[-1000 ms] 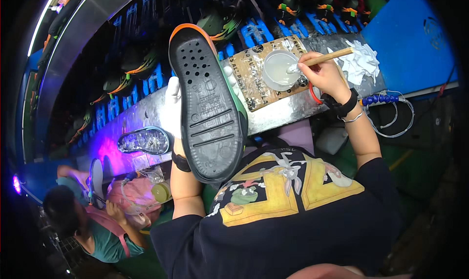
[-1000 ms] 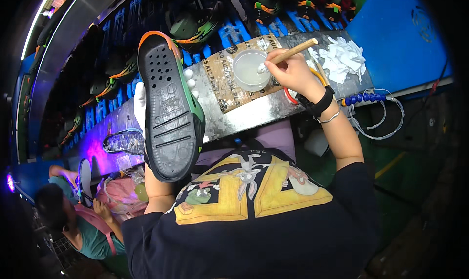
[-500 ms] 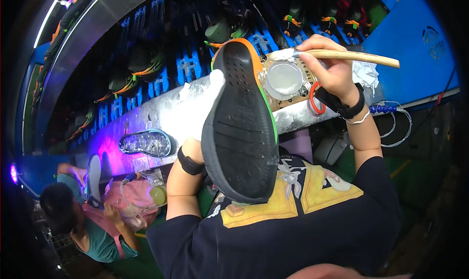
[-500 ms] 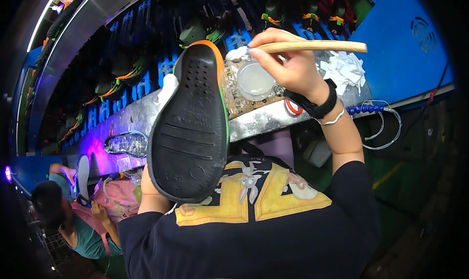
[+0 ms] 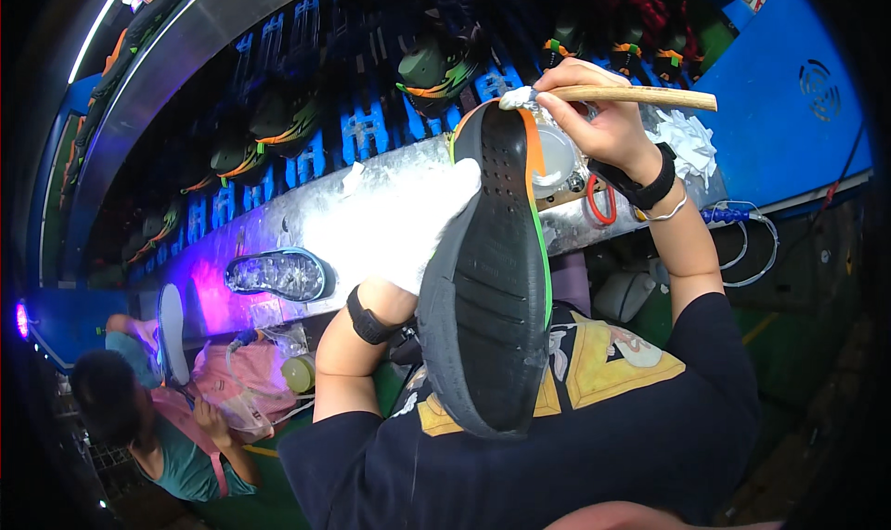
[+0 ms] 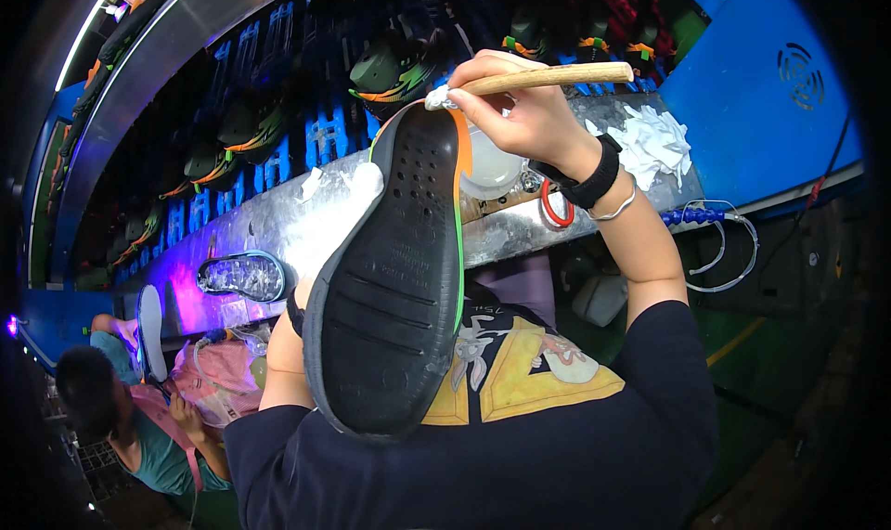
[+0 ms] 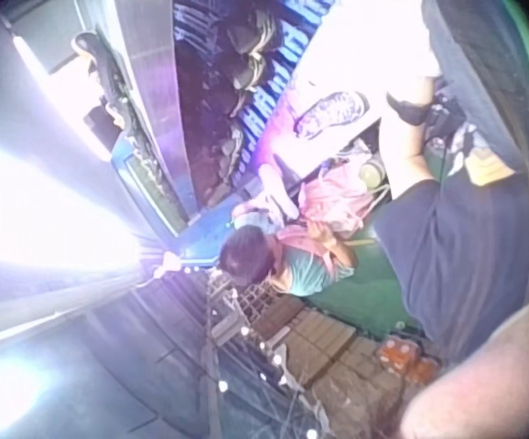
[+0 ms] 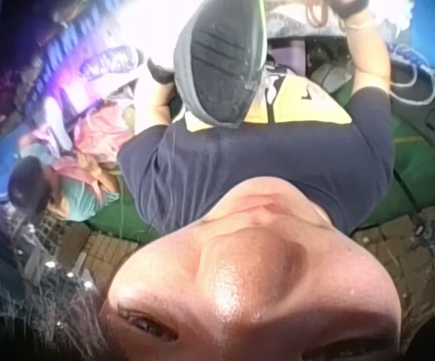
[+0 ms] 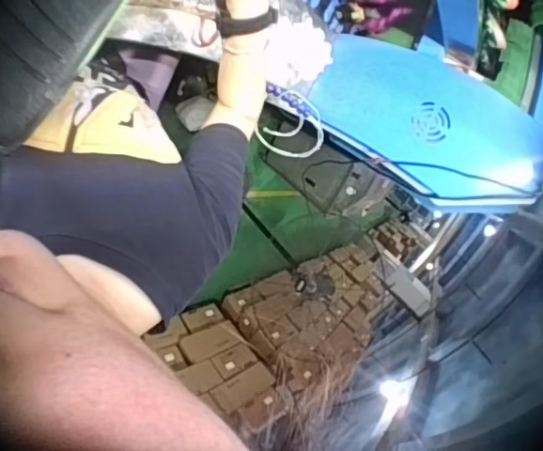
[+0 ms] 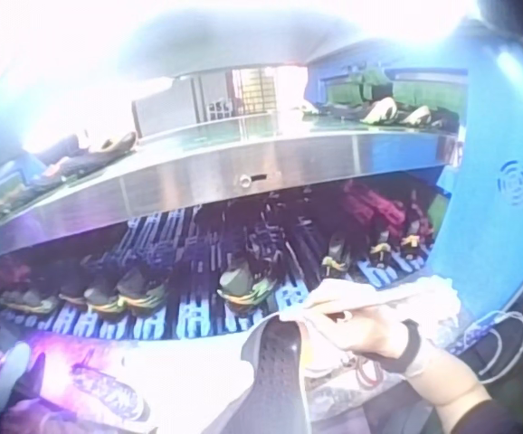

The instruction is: Applying adhesive or primer to the bottom and side edges of shoe soles using a manual brush applicator.

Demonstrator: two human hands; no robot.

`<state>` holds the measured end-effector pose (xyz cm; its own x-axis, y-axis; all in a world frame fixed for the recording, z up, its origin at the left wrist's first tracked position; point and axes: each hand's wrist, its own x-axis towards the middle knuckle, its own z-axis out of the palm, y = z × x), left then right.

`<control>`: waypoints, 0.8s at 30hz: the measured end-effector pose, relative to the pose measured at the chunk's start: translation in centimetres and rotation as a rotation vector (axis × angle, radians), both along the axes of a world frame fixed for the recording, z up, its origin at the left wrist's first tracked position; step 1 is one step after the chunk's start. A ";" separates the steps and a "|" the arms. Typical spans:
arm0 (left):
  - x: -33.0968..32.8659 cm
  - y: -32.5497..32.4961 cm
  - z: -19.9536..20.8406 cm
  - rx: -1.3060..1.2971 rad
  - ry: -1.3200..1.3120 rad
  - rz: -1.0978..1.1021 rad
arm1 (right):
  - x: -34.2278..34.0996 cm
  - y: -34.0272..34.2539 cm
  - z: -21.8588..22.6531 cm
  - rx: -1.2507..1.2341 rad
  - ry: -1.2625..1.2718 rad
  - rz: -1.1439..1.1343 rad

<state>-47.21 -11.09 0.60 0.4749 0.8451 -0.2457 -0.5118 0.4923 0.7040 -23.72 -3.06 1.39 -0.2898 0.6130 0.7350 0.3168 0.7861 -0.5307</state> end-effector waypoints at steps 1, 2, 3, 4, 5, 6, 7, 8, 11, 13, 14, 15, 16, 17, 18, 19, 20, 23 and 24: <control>0.3 0.3 0.1 0.008 0.019 -0.001 | -0.1 -0.2 0.4 -0.063 -0.028 0.006; 0.4 0.5 0.1 0.016 0.039 -0.003 | -0.2 -0.3 0.5 -0.127 -0.055 0.011; 0.6 0.5 0.2 0.023 0.058 -0.005 | -0.2 -0.3 0.5 -0.126 -0.055 0.009; 0.9 0.7 0.2 0.031 0.077 -0.007 | -0.2 -0.2 0.5 -0.104 -0.031 0.020; 1.1 1.1 0.3 0.038 0.098 -0.008 | -0.2 0.0 0.4 -0.082 -0.005 0.033; 0.9 1.0 0.4 0.045 0.118 -0.009 | 0.0 0.0 0.2 -0.083 -0.005 0.032; 0.7 1.4 0.5 0.051 0.138 -0.010 | 0.3 0.0 0.1 -0.083 -0.012 0.004; 0.7 1.3 0.5 0.057 0.158 -0.013 | 0.6 -0.1 -0.2 -0.084 -0.019 -0.026; 1.5 1.9 0.4 0.070 0.219 -0.020 | 1.3 -0.4 -1.0 -0.172 0.024 -0.028; 1.1 2.0 0.5 0.077 0.261 -0.022 | 1.3 -1.0 -1.0 -0.244 0.041 -0.023; 1.2 2.0 0.5 0.080 0.281 -0.026 | 1.3 -1.4 -1.0 -0.314 0.057 -0.020; 1.4 2.5 0.4 0.083 0.301 -0.030 | 1.3 -1.6 -1.0 -0.319 0.058 -0.023; 1.4 2.5 0.4 0.086 0.321 -0.036 | 1.4 -1.8 -1.1 -0.326 0.046 -0.011; 1.4 2.5 0.3 0.090 0.342 -0.037 | 1.3 -2.0 -1.1 -0.332 0.033 0.006; 1.5 2.4 0.6 0.087 0.342 -0.038 | 1.3 -2.2 -1.1 -0.389 0.064 0.019; 1.6 2.3 1.1 0.086 0.363 -0.014 | 1.3 -2.5 -1.0 -0.392 0.065 0.019; 1.7 2.1 1.3 0.085 0.384 0.011 | 1.3 -2.8 -0.7 -0.480 0.087 0.053; 1.7 2.5 -0.8 0.019 0.156 0.044 | 1.3 -2.8 -0.2 -0.568 0.160 0.096; 1.7 2.6 -0.9 0.017 0.156 0.041 | 1.3 -2.7 -0.2 -0.565 0.212 0.102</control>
<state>-45.51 -8.50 -0.28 0.3975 0.8675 -0.2990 -0.4151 0.4606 0.7846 -22.37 -5.73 1.22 -0.2506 0.9017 0.3522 0.0971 0.3854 -0.9176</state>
